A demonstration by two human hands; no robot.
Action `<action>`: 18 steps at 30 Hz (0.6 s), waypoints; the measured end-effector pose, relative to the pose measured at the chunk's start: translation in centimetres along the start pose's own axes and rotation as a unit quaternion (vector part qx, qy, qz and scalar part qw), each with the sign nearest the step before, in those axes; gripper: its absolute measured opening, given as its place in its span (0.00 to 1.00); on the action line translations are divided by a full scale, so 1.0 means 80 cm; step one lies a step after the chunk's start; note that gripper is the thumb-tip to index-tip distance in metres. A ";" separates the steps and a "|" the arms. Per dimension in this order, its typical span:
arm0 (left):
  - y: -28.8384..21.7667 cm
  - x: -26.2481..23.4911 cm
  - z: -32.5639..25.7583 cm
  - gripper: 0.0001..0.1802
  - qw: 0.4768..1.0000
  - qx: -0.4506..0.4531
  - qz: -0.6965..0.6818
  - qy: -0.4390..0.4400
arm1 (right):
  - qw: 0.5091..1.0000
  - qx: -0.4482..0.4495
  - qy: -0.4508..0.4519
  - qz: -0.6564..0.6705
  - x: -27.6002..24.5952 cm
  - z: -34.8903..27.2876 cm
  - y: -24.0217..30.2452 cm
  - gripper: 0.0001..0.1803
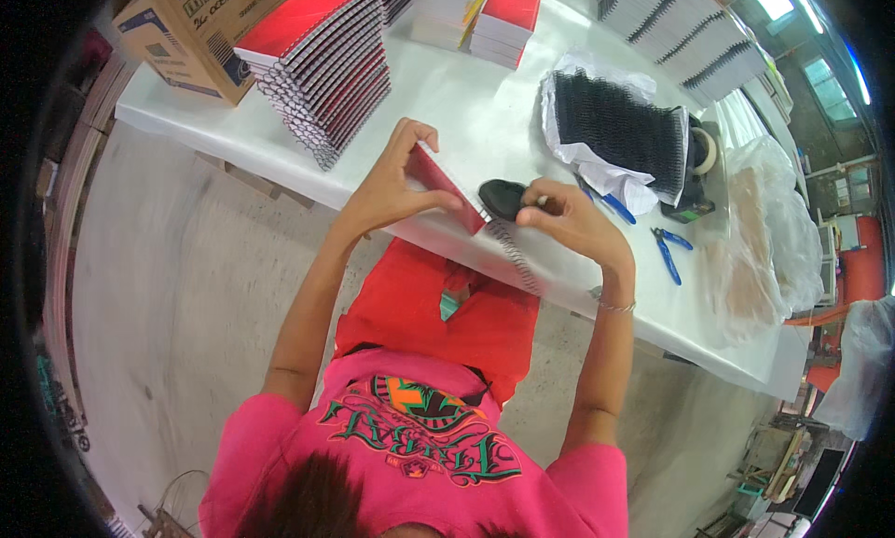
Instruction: The person manually assembles spiral notebooks by inserting a wire coil into the punched holes of the paper and covers, then uses a pair of pliers to bend and secure the ends of the coil.
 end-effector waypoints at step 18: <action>0.006 0.015 0.004 0.37 0.998 -0.022 -0.056 0.023 | 0.920 -0.037 -0.153 -0.358 0.001 -0.002 0.002 0.18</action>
Point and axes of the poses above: each hand's wrist, its own z-axis towards the middle knuckle, its own x-axis out of the palm, y = z × x, the point moved 5 cm from there along z, towards the middle knuckle, and after that the axes turned 8 degrees about -y, right-handed, at the moved point
